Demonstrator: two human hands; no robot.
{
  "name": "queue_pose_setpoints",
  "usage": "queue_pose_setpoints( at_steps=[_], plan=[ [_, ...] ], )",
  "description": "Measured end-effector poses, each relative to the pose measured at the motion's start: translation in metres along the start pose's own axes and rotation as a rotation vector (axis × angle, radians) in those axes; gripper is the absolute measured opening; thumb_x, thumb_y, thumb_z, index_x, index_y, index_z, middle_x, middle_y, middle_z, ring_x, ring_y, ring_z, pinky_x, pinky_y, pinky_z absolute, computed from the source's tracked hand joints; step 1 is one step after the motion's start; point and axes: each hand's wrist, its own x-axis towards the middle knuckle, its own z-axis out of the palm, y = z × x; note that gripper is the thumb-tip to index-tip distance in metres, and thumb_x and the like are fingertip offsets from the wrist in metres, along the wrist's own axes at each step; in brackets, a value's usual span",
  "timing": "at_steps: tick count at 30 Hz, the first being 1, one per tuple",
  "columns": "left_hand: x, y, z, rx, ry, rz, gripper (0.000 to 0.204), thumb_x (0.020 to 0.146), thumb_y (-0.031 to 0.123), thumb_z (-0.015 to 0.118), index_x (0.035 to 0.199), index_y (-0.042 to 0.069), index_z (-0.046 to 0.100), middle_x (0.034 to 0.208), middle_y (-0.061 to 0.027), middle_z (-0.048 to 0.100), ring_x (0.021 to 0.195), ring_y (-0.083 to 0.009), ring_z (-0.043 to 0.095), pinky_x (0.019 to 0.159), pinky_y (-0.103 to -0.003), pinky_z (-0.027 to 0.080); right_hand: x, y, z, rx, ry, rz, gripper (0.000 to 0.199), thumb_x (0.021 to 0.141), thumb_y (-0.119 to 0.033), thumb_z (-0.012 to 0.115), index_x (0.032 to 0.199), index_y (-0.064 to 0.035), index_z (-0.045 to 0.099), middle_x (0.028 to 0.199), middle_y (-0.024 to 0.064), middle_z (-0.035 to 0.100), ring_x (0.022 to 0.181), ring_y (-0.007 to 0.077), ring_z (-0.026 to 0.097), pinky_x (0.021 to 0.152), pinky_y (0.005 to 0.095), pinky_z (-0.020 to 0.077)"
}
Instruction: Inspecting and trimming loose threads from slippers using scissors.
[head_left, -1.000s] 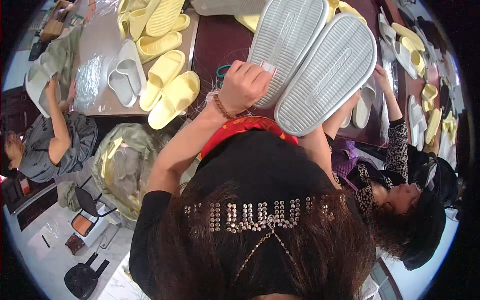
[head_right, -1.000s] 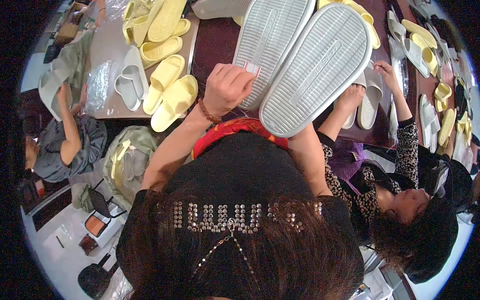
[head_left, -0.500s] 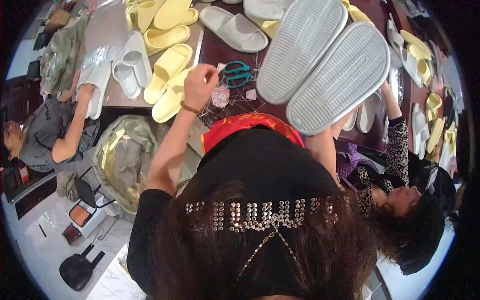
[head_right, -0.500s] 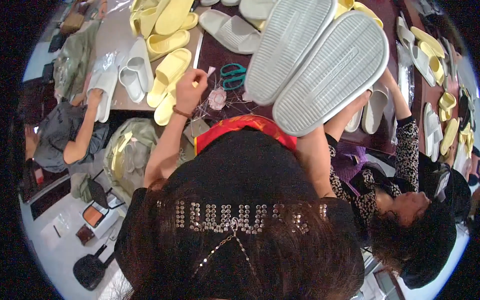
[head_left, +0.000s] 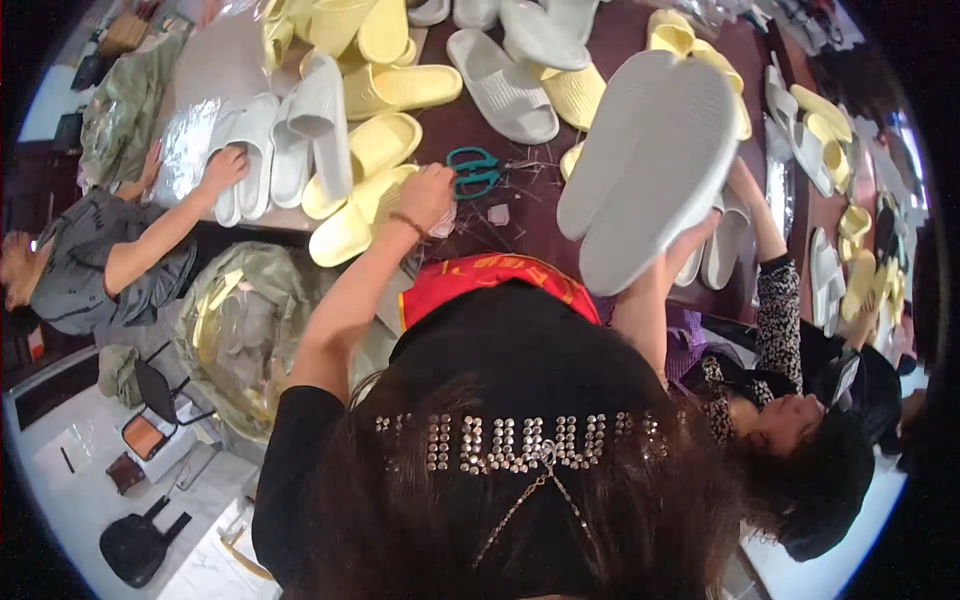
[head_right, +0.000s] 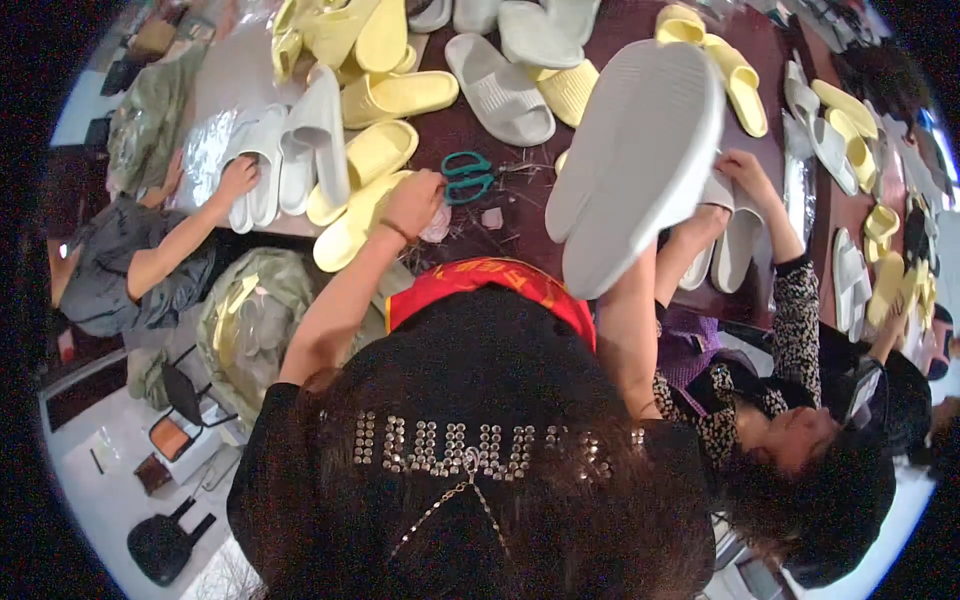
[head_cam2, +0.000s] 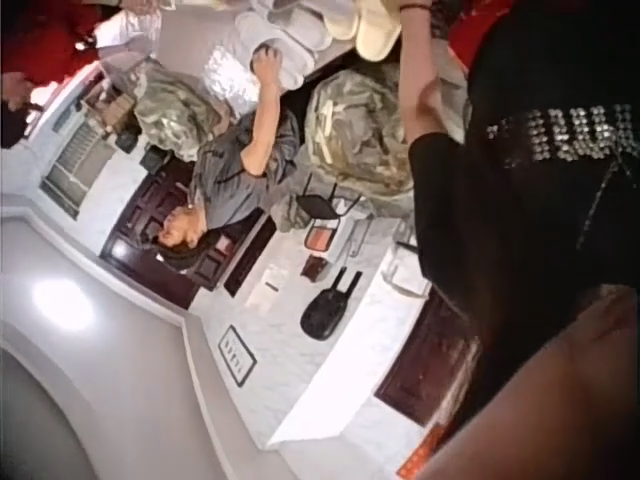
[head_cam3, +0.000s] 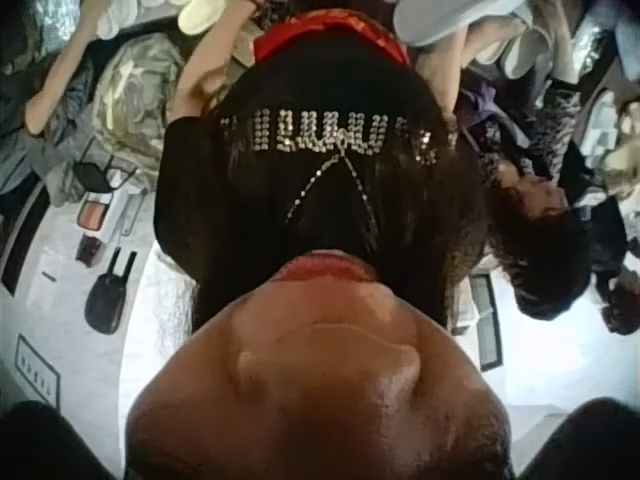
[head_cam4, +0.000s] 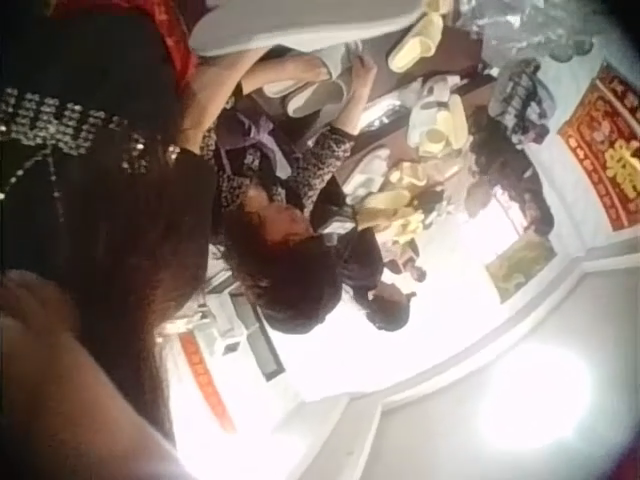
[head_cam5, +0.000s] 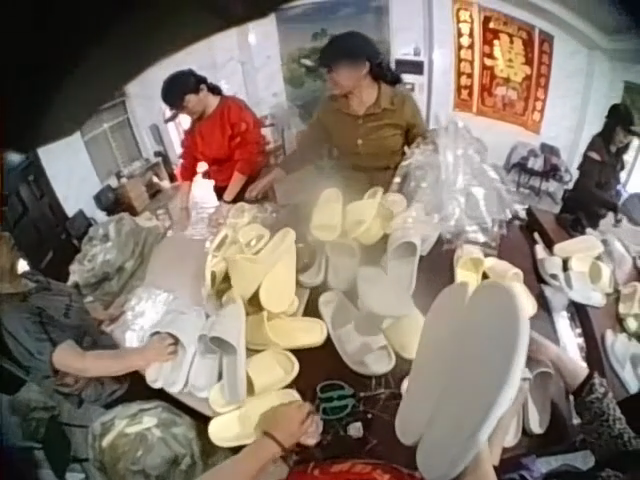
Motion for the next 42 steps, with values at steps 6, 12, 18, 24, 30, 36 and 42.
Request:
queue_pose_setpoints(
  at_steps=[6,12,18,24,30,36,42],
  plan=[
    [0.053,0.031,0.018,0.376,0.034,0.162,0.040,0.072,0.020,0.053,0.112,0.019,0.047,0.093,-0.0061,0.054,0.089,-0.0251,0.052,0.075,-0.042,0.038,0.103,0.051,-0.043,-0.172,-0.395,0.090,0.039,0.084,-0.020,0.047,0.116,0.0008,0.046,0.104,0.0151,0.056,0.092,0.0230,0.056,0.081,0.0316,0.0454],
    [0.059,0.043,0.006,0.413,-0.120,0.186,0.055,0.071,0.016,0.053,0.123,0.023,0.037,0.096,-0.0090,0.053,0.090,-0.0271,0.051,0.076,-0.044,0.036,0.098,0.057,-0.035,-0.443,-0.320,-0.331,0.031,0.078,-0.010,0.051,0.104,0.0059,0.054,0.097,0.0134,0.060,0.086,0.0211,0.057,0.076,0.0279,0.0428],
    [0.069,0.050,0.007,0.430,-0.253,0.144,0.060,0.069,0.017,0.055,0.126,0.023,0.035,0.099,-0.0111,0.053,0.094,-0.0281,0.050,0.078,-0.045,0.035,0.098,0.062,-0.024,-0.558,-0.225,-0.497,0.031,0.075,-0.007,0.054,0.100,0.0099,0.053,0.099,0.0156,0.058,0.089,0.0213,0.055,0.077,0.0289,0.0415],
    [0.073,0.048,0.014,0.424,-0.290,0.098,0.067,0.066,0.018,0.059,0.128,0.020,0.033,0.097,-0.0123,0.053,0.089,-0.0298,0.053,0.076,-0.044,0.039,0.105,0.072,-0.015,-0.498,-0.180,-0.236,0.040,0.070,-0.001,0.049,0.109,0.0089,0.044,0.104,0.0140,0.054,0.093,0.0201,0.052,0.082,0.0279,0.0388],
    [0.071,-0.007,0.004,-0.620,-0.355,-0.054,0.067,0.065,0.017,0.062,0.126,0.009,0.035,0.085,-0.0103,0.055,0.071,-0.0215,0.056,0.062,-0.032,0.044,0.117,0.106,-0.048,-0.748,-0.224,-0.408,0.042,0.065,-0.003,0.052,0.104,0.0110,0.046,0.108,0.0266,0.047,0.102,0.0357,0.044,0.089,0.0371,0.0330],
    [0.011,0.004,-0.061,-1.592,-0.317,-0.309,0.045,0.076,0.011,0.057,0.117,0.000,0.042,0.076,-0.0057,0.054,0.064,-0.0135,0.054,0.056,-0.025,0.045,0.099,0.089,-0.050,-0.993,-0.248,-0.760,0.044,0.063,0.002,0.050,0.107,0.0071,0.048,0.107,0.0219,0.048,0.104,0.0351,0.041,0.092,0.0392,0.0280],
    [0.027,0.096,-0.142,-1.619,-0.332,-0.138,0.045,0.079,0.017,0.051,0.118,-0.003,0.039,0.089,-0.0098,0.057,0.072,-0.0168,0.056,0.068,-0.028,0.046,0.091,0.090,-0.046,-0.939,-0.274,-0.755,0.048,0.059,0.001,0.049,0.106,0.0041,0.049,0.110,0.0250,0.044,0.106,0.0418,0.035,0.096,0.0447,0.0215]
  ],
)
